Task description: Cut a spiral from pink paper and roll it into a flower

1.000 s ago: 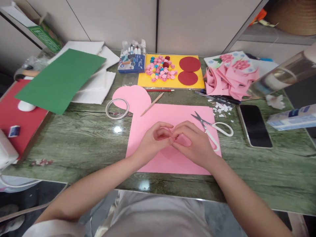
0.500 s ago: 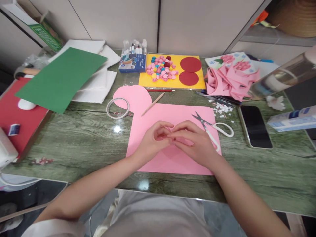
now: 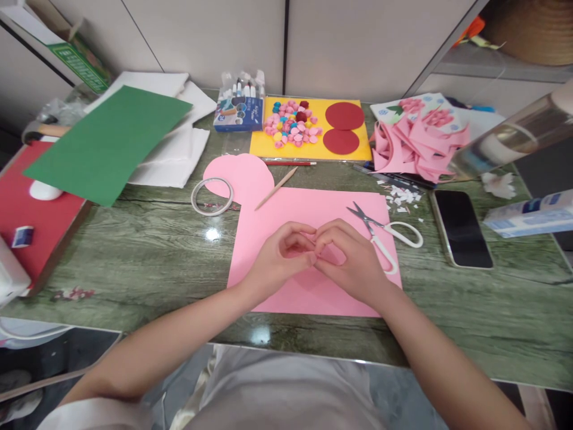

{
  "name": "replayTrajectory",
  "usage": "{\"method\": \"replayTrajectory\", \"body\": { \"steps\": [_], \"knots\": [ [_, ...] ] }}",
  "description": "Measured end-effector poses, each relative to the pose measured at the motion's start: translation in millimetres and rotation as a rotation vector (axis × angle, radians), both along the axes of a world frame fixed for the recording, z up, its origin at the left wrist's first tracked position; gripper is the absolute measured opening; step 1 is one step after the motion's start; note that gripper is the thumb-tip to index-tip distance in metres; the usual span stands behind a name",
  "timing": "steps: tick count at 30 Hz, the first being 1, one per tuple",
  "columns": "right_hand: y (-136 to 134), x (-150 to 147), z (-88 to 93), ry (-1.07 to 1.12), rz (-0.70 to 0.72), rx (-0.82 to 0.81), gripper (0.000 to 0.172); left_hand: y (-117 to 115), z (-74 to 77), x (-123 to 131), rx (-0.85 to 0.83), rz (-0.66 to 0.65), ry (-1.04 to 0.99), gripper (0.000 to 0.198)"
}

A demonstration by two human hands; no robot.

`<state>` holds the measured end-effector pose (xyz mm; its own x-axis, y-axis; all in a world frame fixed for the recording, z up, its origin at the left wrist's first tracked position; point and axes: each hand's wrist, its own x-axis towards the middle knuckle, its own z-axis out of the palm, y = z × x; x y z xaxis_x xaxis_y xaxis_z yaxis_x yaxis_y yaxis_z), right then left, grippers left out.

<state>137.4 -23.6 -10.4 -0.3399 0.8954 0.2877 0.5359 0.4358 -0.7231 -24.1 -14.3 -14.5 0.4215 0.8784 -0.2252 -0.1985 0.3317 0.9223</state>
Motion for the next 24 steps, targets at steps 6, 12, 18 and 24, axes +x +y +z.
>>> {"method": "replayTrajectory", "body": {
  "steps": [6,12,18,24],
  "knots": [
    [0.7,2.9,5.2,0.012,0.048,0.002,0.018,1.6,3.3,-1.5,-0.05,0.018,0.0,0.033],
    [3.7,4.9,2.4,0.037,0.143,0.018,0.025,5.4,4.1,-2.8,-0.068,-0.01,-0.012,0.037],
    [4.1,5.7,1.2,0.027,0.068,0.035,0.016,4.9,4.5,-2.2,-0.061,-0.025,0.009,0.034],
    [2.9,5.4,0.8,0.007,0.029,0.0,0.013,2.2,4.3,-1.4,-0.064,-0.026,0.006,0.034]
  ]
}}
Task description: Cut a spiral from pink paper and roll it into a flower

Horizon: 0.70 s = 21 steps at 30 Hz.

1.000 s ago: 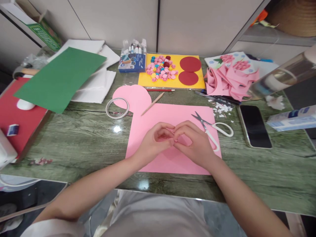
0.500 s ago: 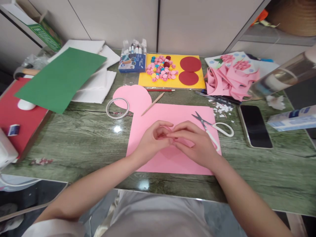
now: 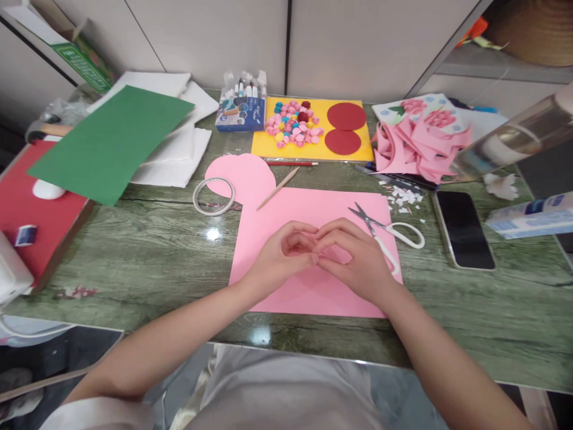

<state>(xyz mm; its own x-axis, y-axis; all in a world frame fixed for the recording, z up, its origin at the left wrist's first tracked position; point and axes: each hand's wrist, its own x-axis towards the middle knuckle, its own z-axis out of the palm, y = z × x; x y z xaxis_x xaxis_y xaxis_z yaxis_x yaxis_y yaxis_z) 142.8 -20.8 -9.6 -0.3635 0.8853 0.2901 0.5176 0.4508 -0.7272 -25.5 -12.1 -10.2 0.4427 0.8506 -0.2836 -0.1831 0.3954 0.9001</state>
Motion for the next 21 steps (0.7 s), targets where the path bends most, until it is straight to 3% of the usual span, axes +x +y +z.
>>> {"method": "replayTrajectory", "body": {
  "steps": [11,21],
  "knots": [
    [-1.1,-3.1,1.1,-0.006,-0.019,-0.033,0.015,-0.6,-1.3,1.4,-0.022,0.013,0.006,0.036],
    [2.6,4.6,7.4,0.006,0.07,-0.007,0.017,2.7,-3.4,-1.5,-0.063,0.017,-0.012,0.038]
  ]
}}
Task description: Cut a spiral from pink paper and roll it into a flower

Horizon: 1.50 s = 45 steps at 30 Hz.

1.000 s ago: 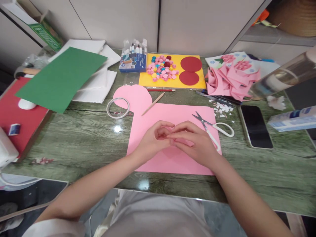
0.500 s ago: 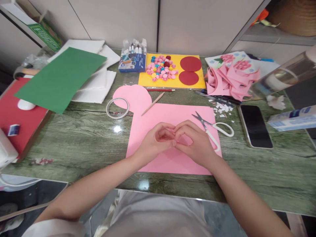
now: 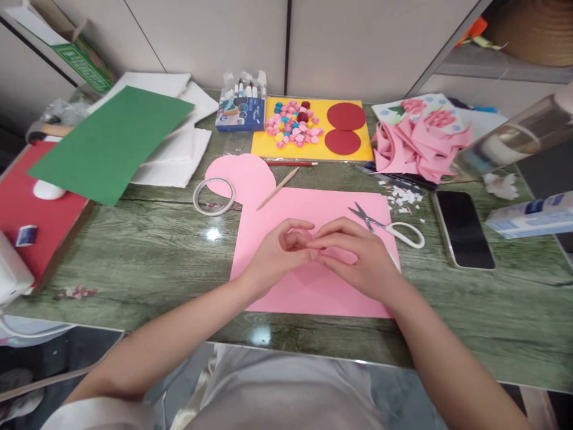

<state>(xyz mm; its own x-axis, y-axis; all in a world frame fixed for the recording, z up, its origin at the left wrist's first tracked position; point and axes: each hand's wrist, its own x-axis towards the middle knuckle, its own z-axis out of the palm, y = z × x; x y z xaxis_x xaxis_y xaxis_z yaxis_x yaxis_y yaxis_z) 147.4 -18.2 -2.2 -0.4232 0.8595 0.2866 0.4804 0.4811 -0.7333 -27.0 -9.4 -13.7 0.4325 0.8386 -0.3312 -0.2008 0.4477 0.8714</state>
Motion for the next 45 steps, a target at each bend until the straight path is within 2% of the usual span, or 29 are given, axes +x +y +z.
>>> {"method": "replayTrajectory", "body": {
  "steps": [9,19,32,38,45],
  "knots": [
    [0.1,-1.6,-4.0,0.005,-0.088,-0.016,0.012,-1.0,-0.6,1.3,0.001,0.01,-0.031,0.036],
    [-2.7,-6.0,-4.5,-0.011,-0.074,-0.051,0.018,-2.7,0.0,2.6,-0.014,-0.008,-0.032,0.035],
    [1.1,-0.3,-2.3,-0.007,0.049,-0.031,0.023,1.2,0.8,-1.0,0.02,-0.021,0.054,0.037],
    [0.5,-2.6,-2.8,0.009,-0.063,-0.039,0.013,1.2,3.3,1.9,0.036,0.002,0.044,0.036],
    [-1.5,-4.4,-4.1,-0.01,-0.065,-0.085,0.019,-1.7,3.4,4.6,0.014,0.002,-0.007,0.035]
  ]
}}
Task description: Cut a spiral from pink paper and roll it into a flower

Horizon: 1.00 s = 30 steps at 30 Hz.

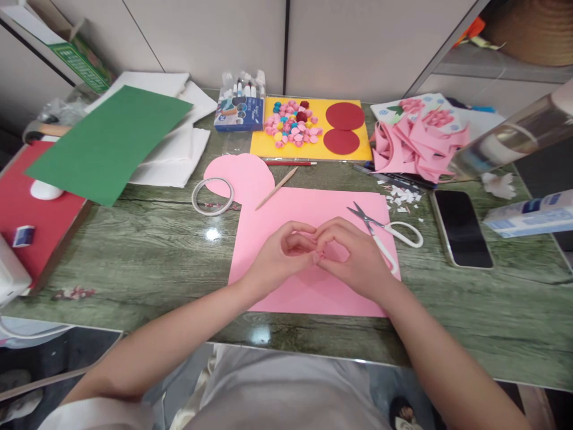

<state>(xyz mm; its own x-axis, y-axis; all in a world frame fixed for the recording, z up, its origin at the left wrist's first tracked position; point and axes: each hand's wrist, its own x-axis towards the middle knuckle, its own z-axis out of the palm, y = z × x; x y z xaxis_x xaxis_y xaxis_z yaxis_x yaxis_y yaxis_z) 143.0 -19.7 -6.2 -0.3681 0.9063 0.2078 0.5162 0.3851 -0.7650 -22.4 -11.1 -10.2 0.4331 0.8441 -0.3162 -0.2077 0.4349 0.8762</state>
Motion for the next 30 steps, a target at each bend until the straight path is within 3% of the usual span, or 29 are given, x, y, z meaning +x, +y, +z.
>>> {"method": "replayTrajectory", "body": {
  "steps": [8,19,30],
  "knots": [
    [-1.2,-2.2,0.2,-0.022,0.004,0.019,0.018,-0.7,-0.4,-0.5,-0.01,0.007,0.024,0.036],
    [4.1,4.8,4.3,-0.015,0.158,0.017,0.023,4.0,-1.4,-3.4,-0.004,-0.04,0.049,0.038],
    [0.3,0.5,-0.7,-0.049,0.029,0.012,0.013,0.4,-3.4,-2.9,0.124,-0.028,0.116,0.035]
  ]
}}
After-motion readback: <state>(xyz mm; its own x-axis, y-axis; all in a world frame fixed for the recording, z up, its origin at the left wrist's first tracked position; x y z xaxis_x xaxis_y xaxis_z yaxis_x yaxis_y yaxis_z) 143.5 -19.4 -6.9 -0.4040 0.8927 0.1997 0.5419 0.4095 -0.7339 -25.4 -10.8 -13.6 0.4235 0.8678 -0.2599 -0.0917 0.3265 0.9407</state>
